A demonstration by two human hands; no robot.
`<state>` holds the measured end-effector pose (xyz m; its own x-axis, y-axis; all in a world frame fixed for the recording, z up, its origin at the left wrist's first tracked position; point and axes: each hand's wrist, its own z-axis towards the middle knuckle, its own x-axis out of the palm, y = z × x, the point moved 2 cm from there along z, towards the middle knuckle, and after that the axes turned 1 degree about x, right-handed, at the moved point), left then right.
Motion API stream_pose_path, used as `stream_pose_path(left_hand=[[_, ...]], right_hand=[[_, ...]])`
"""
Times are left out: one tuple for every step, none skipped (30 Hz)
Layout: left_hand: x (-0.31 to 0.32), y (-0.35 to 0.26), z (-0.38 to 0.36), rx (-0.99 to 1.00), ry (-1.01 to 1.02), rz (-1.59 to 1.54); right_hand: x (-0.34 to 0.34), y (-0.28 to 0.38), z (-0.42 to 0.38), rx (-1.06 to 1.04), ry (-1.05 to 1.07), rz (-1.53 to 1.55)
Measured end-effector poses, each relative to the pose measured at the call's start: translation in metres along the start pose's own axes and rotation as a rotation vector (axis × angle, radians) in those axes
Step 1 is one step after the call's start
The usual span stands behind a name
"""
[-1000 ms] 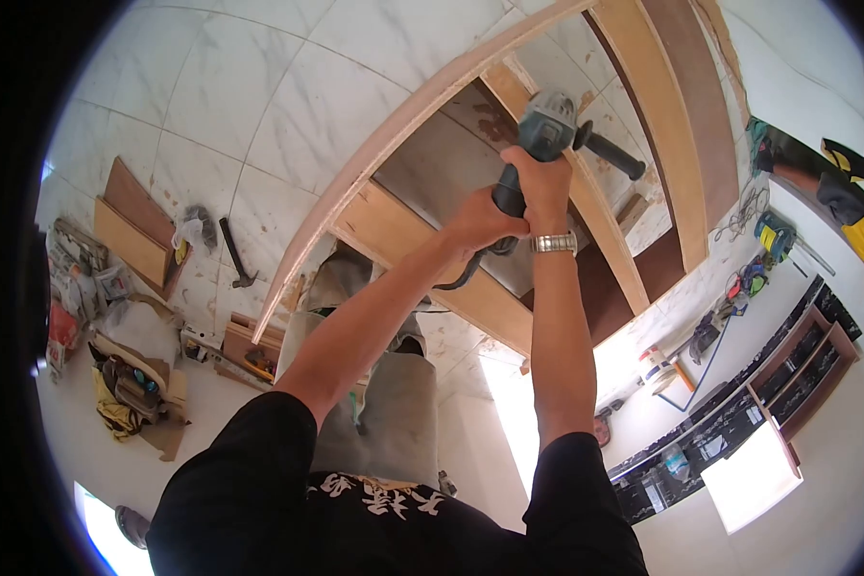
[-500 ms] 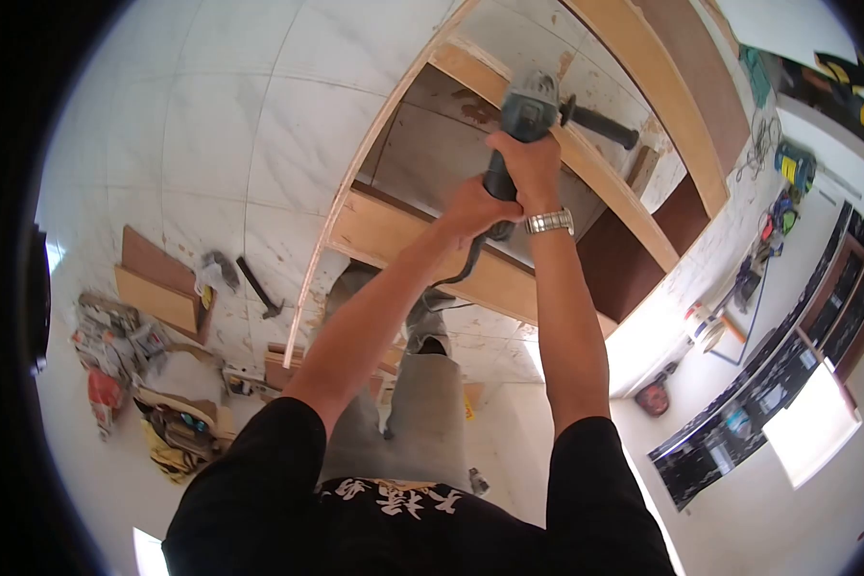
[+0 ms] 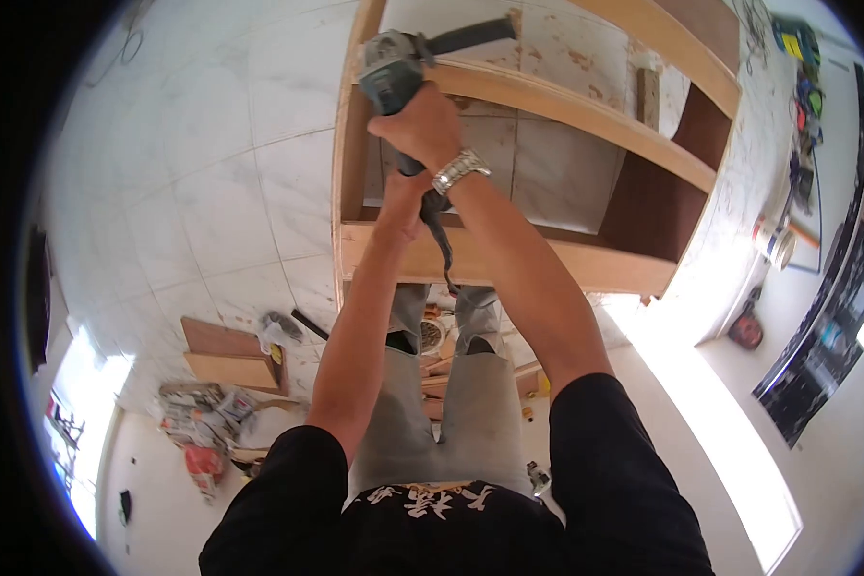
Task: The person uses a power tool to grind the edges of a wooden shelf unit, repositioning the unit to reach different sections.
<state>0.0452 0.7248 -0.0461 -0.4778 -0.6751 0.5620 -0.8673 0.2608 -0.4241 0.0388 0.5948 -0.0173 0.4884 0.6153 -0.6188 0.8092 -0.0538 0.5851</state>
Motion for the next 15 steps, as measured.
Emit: stream_pose_path(left_hand=[[-0.001, 0.002, 0.001, -0.007, 0.021, 0.008], [0.0, 0.004, 0.002, -0.01, 0.038, 0.011], [0.002, 0.01, 0.001, -0.011, 0.058, 0.052], [0.008, 0.016, 0.001, -0.013, 0.075, 0.057], [0.018, 0.025, 0.0, -0.013, 0.09, 0.059], [0.028, 0.033, 0.0, -0.009, 0.103, 0.058], [0.04, 0.039, 0.0, -0.052, 0.129, 0.083], [0.051, 0.045, 0.0, -0.095, 0.156, 0.108], [0.06, 0.051, 0.0, -0.119, 0.186, 0.141], [0.068, 0.057, 0.001, -0.142, 0.216, 0.176], [0.072, 0.06, 0.001, -0.164, 0.246, 0.213], [0.073, 0.063, 0.001, -0.175, 0.248, 0.196], [0.073, 0.064, 0.0, -0.187, 0.25, 0.18], [0.072, 0.065, -0.003, -0.202, 0.251, 0.169], [0.068, 0.064, -0.005, -0.175, 0.196, 0.172]], right_hand=[[0.001, -0.001, -0.001, 0.023, -0.03, -0.012], [0.0, -0.003, -0.002, 0.042, -0.053, -0.027], [-0.007, -0.008, -0.005, 0.032, -0.062, 0.013], [-0.017, -0.017, -0.009, 0.016, -0.066, 0.052], [-0.028, -0.026, -0.013, -0.001, -0.068, 0.09], [-0.04, -0.035, -0.017, 0.044, -0.058, 0.088], [-0.053, -0.043, -0.02, 0.087, -0.047, 0.085], [-0.062, -0.061, -0.021, 0.118, -0.1, 0.115], [-0.069, -0.076, -0.022, 0.149, -0.153, 0.145], [-0.078, -0.08, -0.025, 0.185, -0.141, 0.165], [-0.087, -0.081, -0.032, 0.219, -0.13, 0.186], [-0.092, -0.081, -0.036, 0.255, -0.12, 0.207], [-0.091, -0.078, -0.037, 0.241, -0.109, 0.17], [-0.089, -0.075, -0.038, 0.23, -0.098, 0.136], [-0.086, -0.073, -0.04, 0.222, -0.092, 0.107]])
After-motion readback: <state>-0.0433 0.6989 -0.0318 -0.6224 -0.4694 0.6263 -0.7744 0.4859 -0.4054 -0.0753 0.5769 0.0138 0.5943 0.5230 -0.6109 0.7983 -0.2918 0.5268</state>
